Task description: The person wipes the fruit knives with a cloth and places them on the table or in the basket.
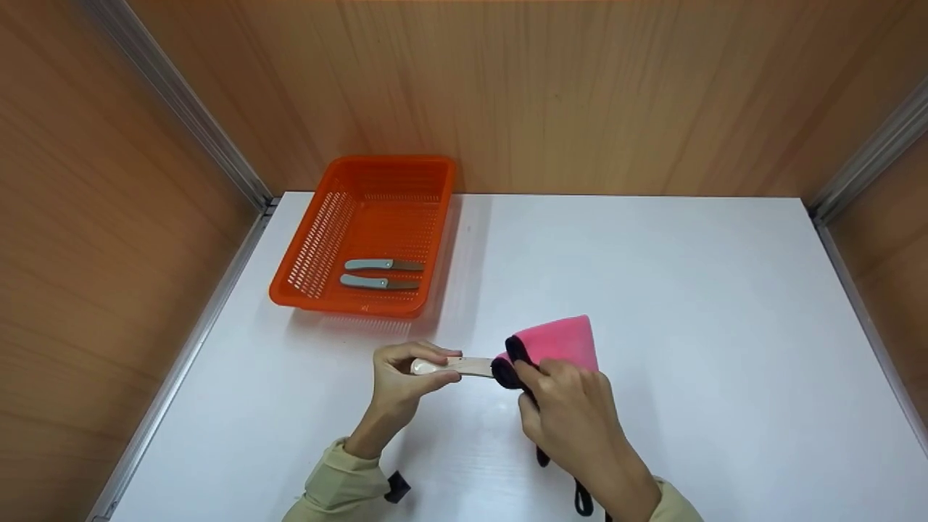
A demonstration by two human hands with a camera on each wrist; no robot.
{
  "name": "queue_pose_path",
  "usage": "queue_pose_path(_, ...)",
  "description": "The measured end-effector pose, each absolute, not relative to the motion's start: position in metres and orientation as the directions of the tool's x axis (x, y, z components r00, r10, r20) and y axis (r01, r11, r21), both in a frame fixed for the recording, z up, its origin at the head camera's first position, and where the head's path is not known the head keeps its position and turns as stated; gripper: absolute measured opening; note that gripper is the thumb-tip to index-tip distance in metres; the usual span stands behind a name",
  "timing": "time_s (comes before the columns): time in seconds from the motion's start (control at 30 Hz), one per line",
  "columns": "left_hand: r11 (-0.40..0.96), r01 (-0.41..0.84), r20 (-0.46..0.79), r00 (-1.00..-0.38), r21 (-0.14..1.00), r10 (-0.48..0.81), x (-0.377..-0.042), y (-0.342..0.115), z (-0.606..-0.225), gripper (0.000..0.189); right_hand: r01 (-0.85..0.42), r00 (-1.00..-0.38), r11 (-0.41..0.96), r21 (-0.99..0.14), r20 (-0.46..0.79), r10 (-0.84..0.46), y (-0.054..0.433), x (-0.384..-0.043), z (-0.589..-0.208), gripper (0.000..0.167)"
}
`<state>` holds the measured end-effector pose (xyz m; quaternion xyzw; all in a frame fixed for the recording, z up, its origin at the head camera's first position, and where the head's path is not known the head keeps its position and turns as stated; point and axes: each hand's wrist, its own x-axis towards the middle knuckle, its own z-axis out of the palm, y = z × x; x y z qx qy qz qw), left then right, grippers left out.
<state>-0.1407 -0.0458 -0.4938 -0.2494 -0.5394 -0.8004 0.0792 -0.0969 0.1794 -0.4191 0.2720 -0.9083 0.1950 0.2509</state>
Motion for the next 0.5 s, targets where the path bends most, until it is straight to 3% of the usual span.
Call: queue_pose_path(0.5, -0.461, 0.301, 0.386, -0.917, 0.835, 0.101, -0.141, -0.05, -0.496, 0.021, -0.565, -0.757, 0.779, -0.271, 0.545, -0.359, 0.192, -0.098, -0.423, 0.032)
